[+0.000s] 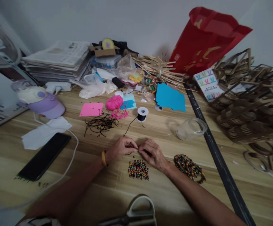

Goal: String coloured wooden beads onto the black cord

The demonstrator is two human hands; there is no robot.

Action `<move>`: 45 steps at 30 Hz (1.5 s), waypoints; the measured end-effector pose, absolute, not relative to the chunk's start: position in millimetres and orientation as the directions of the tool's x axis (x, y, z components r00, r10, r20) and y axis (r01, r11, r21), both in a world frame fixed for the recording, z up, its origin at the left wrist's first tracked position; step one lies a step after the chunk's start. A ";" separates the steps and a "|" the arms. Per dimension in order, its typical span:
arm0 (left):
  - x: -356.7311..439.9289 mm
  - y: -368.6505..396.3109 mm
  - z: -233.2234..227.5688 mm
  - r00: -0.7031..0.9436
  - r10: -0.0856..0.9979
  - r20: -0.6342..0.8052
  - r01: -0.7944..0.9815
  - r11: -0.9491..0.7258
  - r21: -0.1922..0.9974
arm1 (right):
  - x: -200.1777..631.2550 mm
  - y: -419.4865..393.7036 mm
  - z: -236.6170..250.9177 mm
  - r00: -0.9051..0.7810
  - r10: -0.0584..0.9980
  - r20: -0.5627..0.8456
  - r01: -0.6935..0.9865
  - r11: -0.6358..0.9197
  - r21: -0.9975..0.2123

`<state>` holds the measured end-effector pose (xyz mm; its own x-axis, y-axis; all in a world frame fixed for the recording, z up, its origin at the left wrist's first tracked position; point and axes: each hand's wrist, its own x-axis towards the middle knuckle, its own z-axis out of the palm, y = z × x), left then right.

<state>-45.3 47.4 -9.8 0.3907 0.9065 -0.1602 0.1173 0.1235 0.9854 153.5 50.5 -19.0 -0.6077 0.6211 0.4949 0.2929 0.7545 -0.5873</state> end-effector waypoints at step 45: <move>-47.2 46.8 -11.7 0.337 0.939 -0.073 0.233 -0.008 0.972 | 151.5 48.0 -20.6 -0.613 0.638 0.466 0.492 0.770 -0.407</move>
